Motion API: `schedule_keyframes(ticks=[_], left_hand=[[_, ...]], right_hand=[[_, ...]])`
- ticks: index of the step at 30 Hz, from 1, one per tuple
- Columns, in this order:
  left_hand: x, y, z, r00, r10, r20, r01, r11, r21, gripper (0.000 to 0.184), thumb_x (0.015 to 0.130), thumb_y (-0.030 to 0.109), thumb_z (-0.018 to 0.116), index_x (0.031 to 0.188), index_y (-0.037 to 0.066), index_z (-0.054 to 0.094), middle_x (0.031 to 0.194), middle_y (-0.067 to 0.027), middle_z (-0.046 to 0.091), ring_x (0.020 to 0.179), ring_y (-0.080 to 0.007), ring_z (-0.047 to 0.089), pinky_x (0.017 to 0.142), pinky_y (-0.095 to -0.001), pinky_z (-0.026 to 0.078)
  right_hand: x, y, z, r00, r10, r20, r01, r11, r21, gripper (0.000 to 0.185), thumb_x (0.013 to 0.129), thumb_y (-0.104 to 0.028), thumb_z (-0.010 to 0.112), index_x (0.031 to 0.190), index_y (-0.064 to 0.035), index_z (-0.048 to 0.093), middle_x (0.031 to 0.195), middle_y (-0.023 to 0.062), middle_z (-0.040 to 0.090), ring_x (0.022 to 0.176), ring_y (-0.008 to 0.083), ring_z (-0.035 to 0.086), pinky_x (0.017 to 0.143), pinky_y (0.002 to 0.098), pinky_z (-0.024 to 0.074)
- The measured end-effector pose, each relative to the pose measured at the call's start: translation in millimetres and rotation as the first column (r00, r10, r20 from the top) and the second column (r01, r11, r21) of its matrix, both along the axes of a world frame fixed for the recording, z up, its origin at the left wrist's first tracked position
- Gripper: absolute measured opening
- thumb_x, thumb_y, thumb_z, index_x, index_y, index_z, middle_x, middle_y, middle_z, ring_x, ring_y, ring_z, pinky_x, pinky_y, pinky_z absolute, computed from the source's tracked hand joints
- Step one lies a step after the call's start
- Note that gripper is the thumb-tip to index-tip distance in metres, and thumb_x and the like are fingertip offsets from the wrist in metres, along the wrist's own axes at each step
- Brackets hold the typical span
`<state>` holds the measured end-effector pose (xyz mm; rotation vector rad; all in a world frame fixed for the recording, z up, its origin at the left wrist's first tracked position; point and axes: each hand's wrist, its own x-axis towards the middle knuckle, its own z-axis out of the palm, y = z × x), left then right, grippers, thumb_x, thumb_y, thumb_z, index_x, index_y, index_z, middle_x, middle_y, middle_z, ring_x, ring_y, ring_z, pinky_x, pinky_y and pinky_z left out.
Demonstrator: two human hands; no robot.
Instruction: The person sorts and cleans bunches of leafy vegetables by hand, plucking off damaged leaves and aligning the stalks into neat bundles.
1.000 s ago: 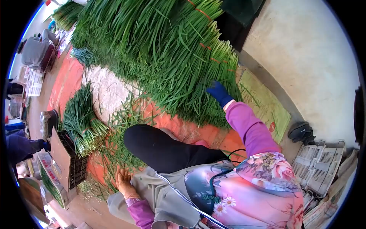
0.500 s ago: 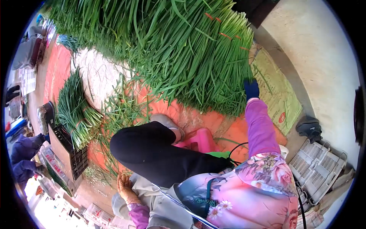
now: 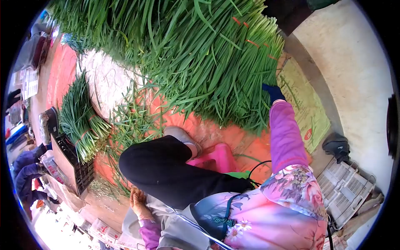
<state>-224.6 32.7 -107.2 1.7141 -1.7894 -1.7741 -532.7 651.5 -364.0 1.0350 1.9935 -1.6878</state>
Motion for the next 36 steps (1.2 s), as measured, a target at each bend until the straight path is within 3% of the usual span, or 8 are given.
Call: schedule_keyframes(ticks=[18,19,20,21,23,26,31,36], left_hand=[[-12,5,-9,0.991,-0.116,-0.063,0.115,0.993,-0.014,0.024,0.088,0.015,0.054,0.109,0.004,0.056,0.096,-0.0095,0.064,0.077,-0.0147,0.059,0.069,-0.0247,0.047],[-9,3,-12,0.989,-0.137,-0.052,0.136,0.991,-0.013,0.024,0.088,0.015,0.054,0.109,0.004,0.056,0.096,-0.0095,0.064,0.077,-0.0147,0.059,0.069,-0.0247,0.047],[-7,1,-16,0.990,-0.133,-0.037,0.133,0.991,-0.011,0.024,0.088,0.016,0.054,0.109,0.004,0.056,0.095,-0.0093,0.064,0.077,-0.0142,0.059,0.068,-0.0237,0.047],[-7,-1,-16,0.992,-0.126,-0.024,0.126,0.992,-0.011,0.024,0.088,0.016,0.054,0.109,0.004,0.056,0.095,-0.0091,0.065,0.076,-0.0137,0.060,0.067,-0.0228,0.046],[-10,1,-12,0.990,-0.144,-0.005,0.144,0.990,-0.008,0.024,0.088,0.016,0.054,0.109,0.004,0.056,0.094,-0.0088,0.065,0.076,-0.0132,0.060,0.066,-0.0217,0.047],[-13,7,-9,0.983,-0.181,0.021,0.181,0.983,-0.012,0.024,0.089,0.016,0.053,0.109,0.004,0.056,0.093,-0.0085,0.065,0.076,-0.0138,0.060,0.068,-0.0228,0.047],[-17,17,5,0.959,-0.281,0.034,0.283,0.958,-0.054,0.028,0.090,0.016,0.052,0.114,0.003,0.054,0.099,-0.0104,0.063,0.082,-0.0168,0.059,0.074,-0.0268,0.048],[-13,16,7,0.960,-0.274,0.058,0.279,0.952,-0.125,0.029,0.090,0.016,0.052,0.115,0.002,0.054,0.102,-0.0114,0.062,0.082,-0.0166,0.060,0.075,-0.0271,0.048]], right_hand=[[191,-62,130,0.955,-0.290,-0.058,0.290,0.957,-0.002,0.048,0.068,-0.028,0.071,0.103,0.0010,0.056,0.091,0.0106,0.059,0.080,0.0235,0.059,0.069,0.0366,0.0491],[202,-47,127,0.922,0.081,0.380,-0.069,0.997,-0.045,0.053,0.068,-0.031,0.072,0.106,0.0013,0.054,0.093,0.0113,0.059,0.084,0.0239,0.059,0.072,0.0365,0.0486],[213,-31,124,0.585,0.424,0.691,-0.361,0.899,-0.246,0.059,0.068,-0.035,0.073,0.109,0.0017,0.053,0.096,0.0120,0.060,0.088,0.0242,0.058,0.074,0.0364,0.0481],[226,-15,112,0.588,0.415,0.695,-0.345,0.905,-0.249,0.059,0.068,-0.035,0.073,0.109,0.0017,0.053,0.096,0.0120,0.060,0.088,0.0242,0.058,0.074,0.0364,0.0481],[247,12,80,0.665,0.517,0.539,-0.745,0.401,0.533,0.071,0.067,-0.042,0.074,0.115,0.0028,0.048,0.100,0.0145,0.061,0.094,0.0254,0.058,0.079,0.0355,0.0466],[226,25,53,0.993,0.020,0.117,-0.075,0.871,0.485,0.087,0.063,-0.039,0.078,0.129,-0.0004,0.037,0.114,0.0183,0.054,0.105,0.0249,0.053,0.085,0.0332,0.0440],[209,1,-5,0.999,-0.021,0.047,-0.005,0.865,0.503,0.097,0.058,-0.033,0.083,0.132,-0.0019,0.029,0.114,0.0150,0.053,0.101,0.0248,0.053,0.083,0.0340,0.0455],[194,-29,20,0.990,-0.094,-0.102,0.107,0.986,0.129,0.076,0.056,-0.016,0.083,0.120,-0.0031,0.044,0.110,0.0121,0.057,0.097,0.0229,0.056,0.082,0.0335,0.0462]])
